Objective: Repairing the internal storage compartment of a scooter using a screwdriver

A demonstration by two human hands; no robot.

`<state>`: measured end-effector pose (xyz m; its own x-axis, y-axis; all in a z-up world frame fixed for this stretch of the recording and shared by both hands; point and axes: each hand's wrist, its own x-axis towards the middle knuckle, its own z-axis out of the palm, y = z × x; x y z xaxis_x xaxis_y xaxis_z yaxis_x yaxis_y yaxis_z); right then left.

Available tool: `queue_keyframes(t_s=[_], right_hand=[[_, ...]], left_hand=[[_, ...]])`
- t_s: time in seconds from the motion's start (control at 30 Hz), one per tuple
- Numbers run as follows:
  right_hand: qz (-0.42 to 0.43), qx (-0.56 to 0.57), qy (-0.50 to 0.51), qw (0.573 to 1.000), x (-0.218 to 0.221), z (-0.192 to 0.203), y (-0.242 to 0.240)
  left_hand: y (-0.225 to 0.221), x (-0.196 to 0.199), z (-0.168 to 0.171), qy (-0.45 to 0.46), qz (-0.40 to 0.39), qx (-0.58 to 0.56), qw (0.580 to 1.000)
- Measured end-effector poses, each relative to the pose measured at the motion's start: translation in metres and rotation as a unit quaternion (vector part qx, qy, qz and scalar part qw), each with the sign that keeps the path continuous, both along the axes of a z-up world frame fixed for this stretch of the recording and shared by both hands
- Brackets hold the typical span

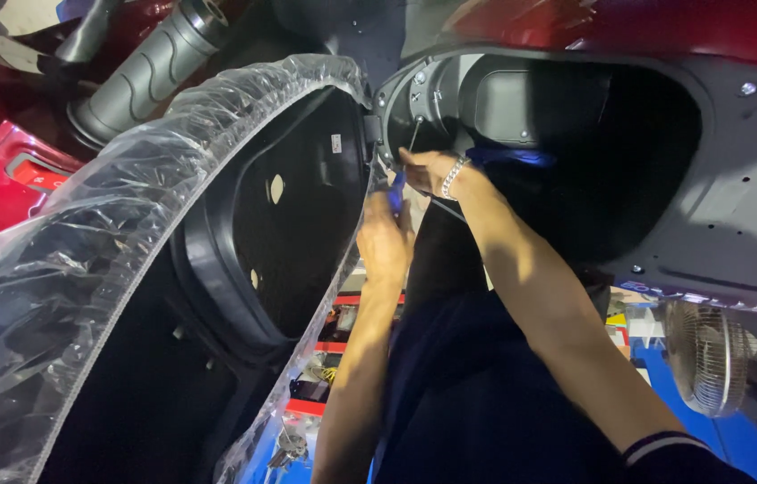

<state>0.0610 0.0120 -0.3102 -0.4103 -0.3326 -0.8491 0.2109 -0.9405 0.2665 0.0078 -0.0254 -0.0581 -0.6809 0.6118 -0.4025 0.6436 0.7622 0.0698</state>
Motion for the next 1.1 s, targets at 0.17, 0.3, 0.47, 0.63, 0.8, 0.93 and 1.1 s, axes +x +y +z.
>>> queue_keyframes(t_s=[0.17, 0.3, 0.47, 0.63, 0.8, 0.93, 1.1], right_hand=[[-0.019, 0.001, 0.002, 1.0, -0.009, 0.039, 0.029], [-0.005, -0.001, 0.009, 1.0, -0.009, -0.003, 0.008], [0.023, 0.007, 0.014, 1.0, -0.005, 0.007, 0.007], [0.031, 0.004, 0.024, 0.999, 0.002, 0.027, 0.016], [-0.012, -0.013, 0.018, 1.0, 0.006, 0.032, 0.015], [-0.058, -0.047, -0.004, 0.997, 0.004, 0.021, 0.014], [-0.013, -0.022, -0.026, 0.999, 0.001, -0.011, -0.015]], left_hand=[[-0.026, -0.006, -0.019, 0.019, -0.02, -0.128, 0.991], [0.016, -0.005, 0.032, 0.014, -0.031, 0.009, 0.999], [-0.012, -0.015, 0.012, 0.05, -0.139, 0.004, 0.989], [0.04, -0.019, 0.033, -0.113, 0.184, -0.207, 0.954], [0.019, -0.003, -0.003, -0.386, 0.658, 0.081, 0.641], [0.063, 0.01, 0.029, -0.434, 0.719, 0.179, 0.513], [0.044, 0.008, 0.051, -0.205, 0.367, 0.117, 0.9]])
